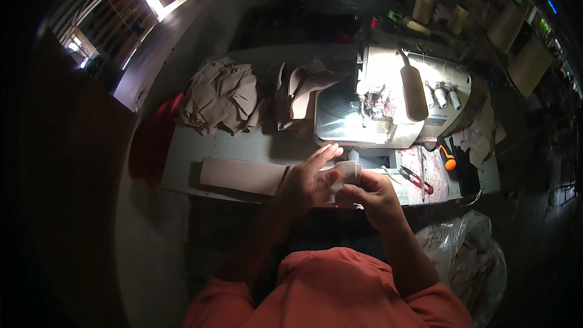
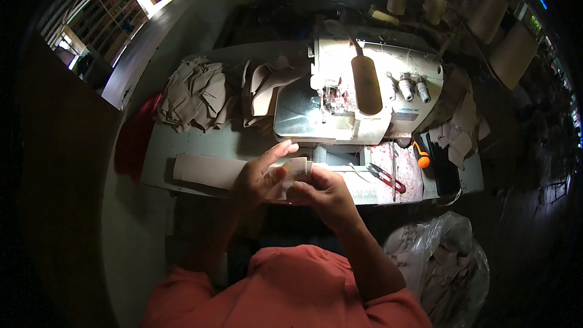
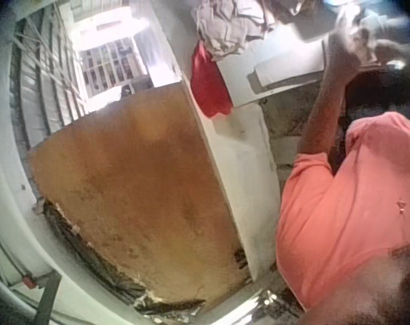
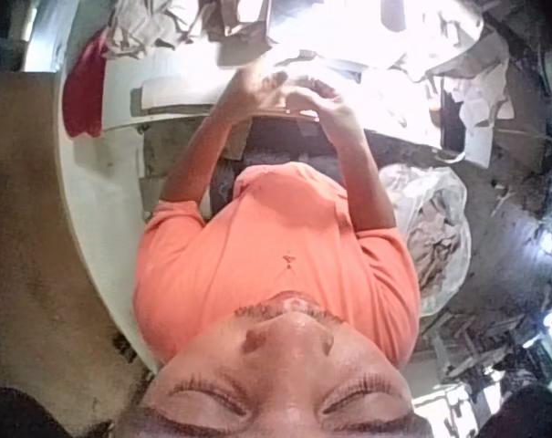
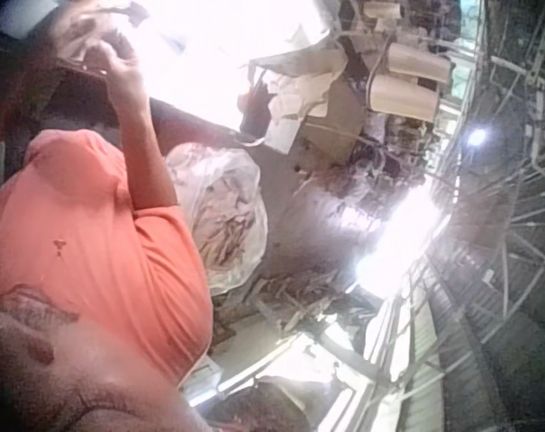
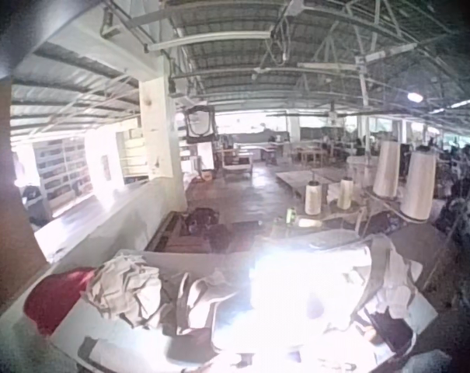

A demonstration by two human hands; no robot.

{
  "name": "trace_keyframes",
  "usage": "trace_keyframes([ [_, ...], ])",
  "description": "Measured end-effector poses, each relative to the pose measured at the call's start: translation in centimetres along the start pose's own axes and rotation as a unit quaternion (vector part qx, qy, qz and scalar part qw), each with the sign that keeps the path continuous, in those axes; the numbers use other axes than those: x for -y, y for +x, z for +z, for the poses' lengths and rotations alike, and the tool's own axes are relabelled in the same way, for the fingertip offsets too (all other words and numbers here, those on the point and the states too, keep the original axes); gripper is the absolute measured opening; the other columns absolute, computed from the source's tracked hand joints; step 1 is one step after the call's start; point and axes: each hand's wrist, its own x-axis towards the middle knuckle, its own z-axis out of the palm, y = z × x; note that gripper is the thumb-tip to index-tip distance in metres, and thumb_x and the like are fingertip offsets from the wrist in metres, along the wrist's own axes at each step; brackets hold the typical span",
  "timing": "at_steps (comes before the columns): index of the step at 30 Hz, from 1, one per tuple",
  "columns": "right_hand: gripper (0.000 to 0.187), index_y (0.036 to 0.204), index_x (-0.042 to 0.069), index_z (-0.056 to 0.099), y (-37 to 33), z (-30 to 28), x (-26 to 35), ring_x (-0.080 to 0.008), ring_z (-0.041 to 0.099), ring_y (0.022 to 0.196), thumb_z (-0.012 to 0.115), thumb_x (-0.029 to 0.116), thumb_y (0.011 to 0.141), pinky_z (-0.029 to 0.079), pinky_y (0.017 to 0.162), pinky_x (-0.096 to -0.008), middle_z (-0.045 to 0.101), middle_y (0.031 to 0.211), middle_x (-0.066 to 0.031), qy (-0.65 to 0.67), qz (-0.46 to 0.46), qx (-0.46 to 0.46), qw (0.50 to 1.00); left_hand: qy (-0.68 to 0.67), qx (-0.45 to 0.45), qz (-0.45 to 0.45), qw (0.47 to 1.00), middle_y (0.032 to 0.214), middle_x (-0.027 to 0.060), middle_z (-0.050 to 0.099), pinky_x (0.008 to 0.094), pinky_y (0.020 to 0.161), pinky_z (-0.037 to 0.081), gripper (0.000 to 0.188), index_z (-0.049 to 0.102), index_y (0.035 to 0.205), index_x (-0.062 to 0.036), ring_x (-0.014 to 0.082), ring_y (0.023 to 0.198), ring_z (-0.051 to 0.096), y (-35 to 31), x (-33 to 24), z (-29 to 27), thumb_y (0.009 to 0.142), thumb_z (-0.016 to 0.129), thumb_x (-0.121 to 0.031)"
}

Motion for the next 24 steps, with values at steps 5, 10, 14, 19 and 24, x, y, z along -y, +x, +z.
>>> trace_keyframes([
  [5,0.020,0.099,-0.003,0.050,0.0,-0.2,0.2,-0.0099,0.055,0.073,0.050,0.004,0.081,0.047,0.068,-0.0227,0.055,0.086,-0.0049,-0.039,-0.051,0.020,0.998,-0.069,0.098,-0.052,0.991,0.090,0.0067,0.058,0.0237,0.076,0.041,0.032,0.055,0.096,0.0030,0.0105,0.084,0.052,1.9,-1.5,-1.1,0.079,0.058,-0.024],
  [10,0.017,0.096,-0.003,0.051,-0.3,-0.8,0.4,-0.0114,0.057,0.074,0.049,0.004,0.081,0.047,0.066,-0.0233,0.057,0.082,-0.0058,-0.064,0.012,-0.013,0.998,-0.012,0.001,-0.064,0.998,0.071,0.0019,0.057,0.0200,0.060,0.042,0.014,0.057,0.079,0.0004,0.0060,0.066,0.051,2.1,-2.4,-0.7,0.078,0.058,-0.014],
  [14,0.015,0.092,-0.004,0.052,0.1,-1.0,0.6,-0.0139,0.058,0.071,0.049,0.005,0.081,0.047,0.063,-0.0229,0.058,0.079,-0.0085,-0.024,-0.003,-0.048,0.999,0.025,-0.026,-0.051,0.998,0.067,0.0013,0.056,0.0193,0.052,0.041,0.012,0.057,0.075,-0.0001,0.0048,0.058,0.049,3.7,-2.8,-0.1,0.076,0.060,-0.012],
  [19,0.015,0.088,-0.005,0.052,3.0,-2.8,-0.7,-0.0159,0.059,0.068,0.049,0.008,0.081,0.048,0.061,-0.0246,0.057,0.078,-0.0099,0.041,-0.046,-0.100,0.993,0.260,-0.074,0.064,0.961,0.066,0.0091,0.057,0.0232,0.052,0.043,0.013,0.057,0.073,0.0010,0.0130,0.056,0.054,7.8,-1.3,0.6,0.067,0.065,-0.007],
  [24,0.035,0.111,-0.004,0.036,3.3,-3.3,-2.8,-0.0178,0.059,0.069,0.049,-0.003,0.079,0.050,0.064,-0.0268,0.055,0.092,-0.0125,0.019,-0.105,-0.163,0.981,0.425,-0.020,0.264,0.866,0.074,0.0093,0.052,0.0321,0.062,0.044,0.015,0.059,0.082,-0.0028,0.0240,0.069,0.052,8.3,-0.4,1.0,0.067,0.059,-0.007],
])
